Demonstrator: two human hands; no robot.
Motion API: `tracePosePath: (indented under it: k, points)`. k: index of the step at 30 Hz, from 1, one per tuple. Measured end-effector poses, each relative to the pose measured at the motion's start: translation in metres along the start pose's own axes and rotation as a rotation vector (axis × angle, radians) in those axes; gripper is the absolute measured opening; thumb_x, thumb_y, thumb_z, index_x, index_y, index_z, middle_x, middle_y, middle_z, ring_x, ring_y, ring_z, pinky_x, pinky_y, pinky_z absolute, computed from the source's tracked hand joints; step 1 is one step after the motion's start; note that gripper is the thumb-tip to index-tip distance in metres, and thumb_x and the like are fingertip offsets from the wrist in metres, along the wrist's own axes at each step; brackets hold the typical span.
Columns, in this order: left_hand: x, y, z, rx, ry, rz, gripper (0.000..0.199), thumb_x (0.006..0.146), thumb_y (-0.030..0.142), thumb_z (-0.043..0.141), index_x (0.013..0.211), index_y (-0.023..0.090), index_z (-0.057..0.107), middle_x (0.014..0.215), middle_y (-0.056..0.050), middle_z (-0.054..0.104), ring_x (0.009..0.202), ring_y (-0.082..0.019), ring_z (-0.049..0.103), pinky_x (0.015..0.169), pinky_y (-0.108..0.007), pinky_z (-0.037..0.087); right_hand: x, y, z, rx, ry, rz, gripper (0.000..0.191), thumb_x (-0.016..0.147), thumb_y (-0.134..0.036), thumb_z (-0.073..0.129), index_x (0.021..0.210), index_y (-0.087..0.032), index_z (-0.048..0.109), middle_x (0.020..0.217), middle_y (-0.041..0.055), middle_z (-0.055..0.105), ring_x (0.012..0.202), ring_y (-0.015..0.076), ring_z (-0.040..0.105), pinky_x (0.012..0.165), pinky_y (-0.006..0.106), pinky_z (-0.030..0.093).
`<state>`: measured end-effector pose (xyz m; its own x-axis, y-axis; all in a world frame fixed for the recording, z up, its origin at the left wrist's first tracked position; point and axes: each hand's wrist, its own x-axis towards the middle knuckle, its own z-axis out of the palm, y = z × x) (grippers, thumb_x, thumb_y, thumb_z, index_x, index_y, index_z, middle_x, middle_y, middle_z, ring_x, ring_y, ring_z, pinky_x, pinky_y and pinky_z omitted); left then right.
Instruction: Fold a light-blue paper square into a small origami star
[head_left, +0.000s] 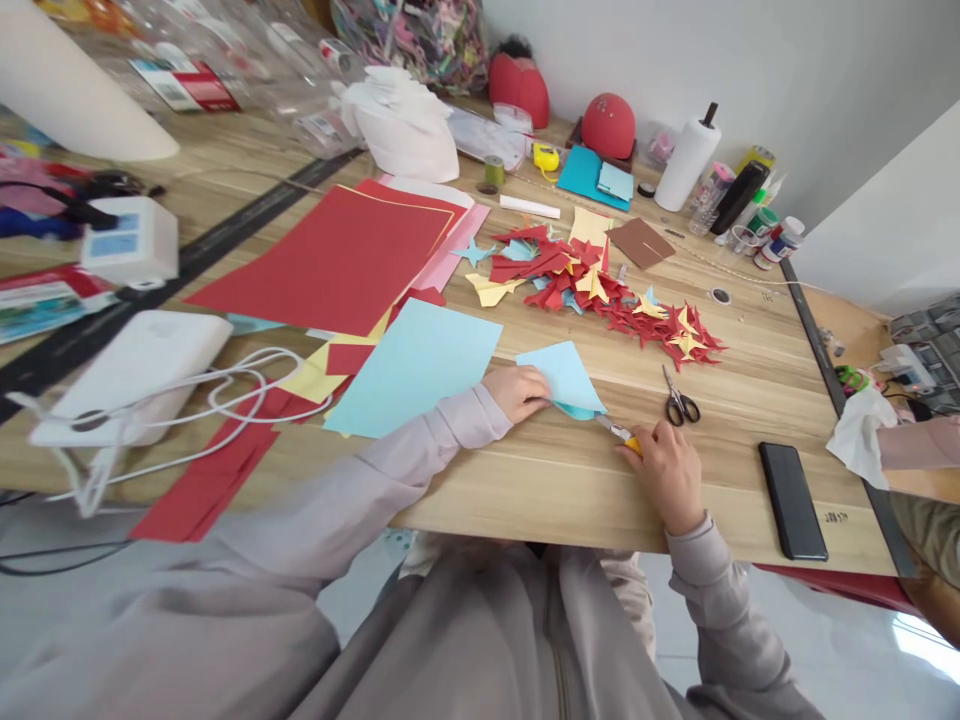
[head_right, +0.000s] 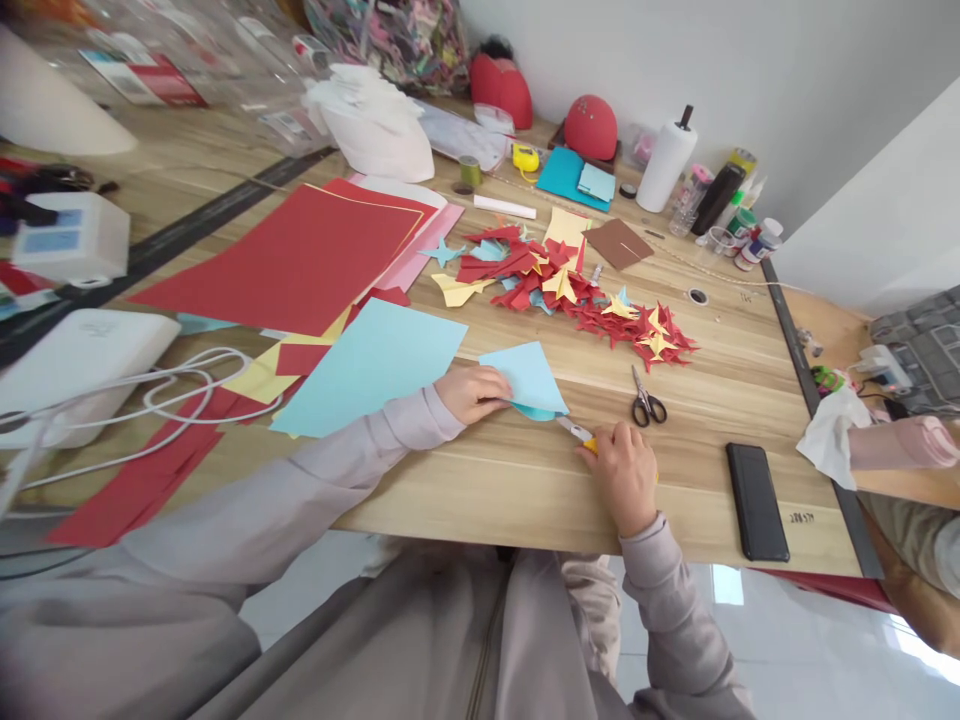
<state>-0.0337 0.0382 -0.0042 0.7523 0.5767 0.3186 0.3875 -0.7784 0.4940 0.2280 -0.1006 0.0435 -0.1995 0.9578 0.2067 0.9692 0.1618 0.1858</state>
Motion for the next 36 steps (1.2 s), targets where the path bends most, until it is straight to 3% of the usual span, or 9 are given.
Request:
tracePosePath:
  k: [3,5,9,12,16,20,28,31,36]
  points:
    - [-0.004,0.006,-0.009,0.008,-0.050,0.031,0.020,0.081,0.033,0.058,0.080,0.018,0.071,0.094,-0.009,0.071,0.092,-0.021,0.064,0.084,-0.034,0.051,0.002,-0.006,0.002,-0.040,-0.003,0.004,0.035,0.085,-0.054,0.054,0.086,-0.020,0.063,0.078,0.0064,0.052,0.073,0.0194,0.047,0.059,0.029,0.027]
    - [-0.004,0.011,-0.018,0.028,-0.113,0.027,0.028,0.071,0.043,0.068,0.082,0.018,0.072,0.104,-0.010,0.069,0.098,-0.025,0.063,0.088,-0.038,0.049,0.003,-0.011,0.003,-0.037,-0.008,0.003,0.037,0.087,-0.054,0.051,0.090,-0.019,0.062,0.079,0.0075,0.053,0.073,0.0200,0.046,0.059,0.030,0.027]
    - [0.015,0.025,-0.026,0.118,-0.029,-0.154,0.034,0.084,0.045,0.053,0.089,0.017,0.072,0.111,-0.011,0.067,0.104,-0.026,0.060,0.095,-0.042,0.046,0.003,-0.019,0.006,-0.022,-0.011,-0.005,0.036,0.091,-0.050,0.046,0.103,-0.019,0.060,0.080,0.0071,0.054,0.072,0.0199,0.046,0.059,0.031,0.026]
    - [0.042,0.040,-0.008,0.273,0.000,-0.356,0.037,0.086,0.039,0.050,0.099,0.012,0.070,0.120,-0.017,0.061,0.115,-0.035,0.053,0.100,-0.050,0.040,0.004,-0.021,0.006,-0.012,-0.014,-0.021,0.034,0.092,-0.048,0.045,0.104,-0.019,0.059,0.079,0.0064,0.053,0.071,0.0195,0.045,0.058,0.031,0.025]
    - [0.065,0.057,0.030,0.330,0.080,-0.651,0.069,0.085,0.049,0.049,0.131,-0.003,0.048,0.142,-0.031,0.036,0.132,-0.047,0.030,0.106,-0.059,0.026,0.005,-0.022,0.005,-0.030,0.001,-0.009,0.032,0.093,-0.046,0.042,0.101,-0.020,0.060,0.078,0.0060,0.052,0.070,0.0187,0.045,0.059,0.031,0.025]
    - [0.063,0.059,0.045,0.308,0.067,-0.606,0.077,0.085,0.050,0.049,0.138,-0.004,0.036,0.149,-0.032,0.023,0.139,-0.045,0.017,0.111,-0.060,0.014,0.007,-0.021,0.006,-0.058,0.006,0.058,0.031,0.094,-0.045,0.042,0.099,-0.021,0.062,0.077,0.0054,0.052,0.069,0.0177,0.045,0.060,0.031,0.026]
    - [0.058,0.054,0.036,0.351,0.033,-0.548,0.076,0.087,0.049,0.044,0.139,-0.006,0.034,0.150,-0.027,0.024,0.141,-0.040,0.018,0.114,-0.055,0.012,0.005,-0.026,-0.002,-0.034,-0.038,0.095,0.033,0.094,-0.040,0.046,0.117,-0.020,0.057,0.077,0.0052,0.054,0.073,0.0189,0.047,0.063,0.031,0.030]
    - [0.056,0.054,0.036,0.339,0.049,-0.543,0.077,0.087,0.049,0.044,0.140,-0.005,0.032,0.151,-0.027,0.024,0.141,-0.040,0.017,0.114,-0.055,0.012,0.004,-0.027,-0.002,0.003,-0.020,0.080,0.026,0.095,-0.030,0.046,0.116,-0.020,0.058,0.078,0.0049,0.054,0.075,0.0185,0.047,0.064,0.031,0.032]
    - [0.054,0.055,0.034,0.316,0.065,-0.519,0.071,0.089,0.049,0.040,0.142,0.001,0.034,0.152,-0.021,0.026,0.141,-0.041,0.018,0.113,-0.057,0.013,0.006,-0.029,0.005,0.021,0.032,0.086,0.024,0.094,-0.029,0.048,0.114,-0.022,0.060,0.083,0.0057,0.056,0.076,0.0177,0.047,0.065,0.030,0.034]
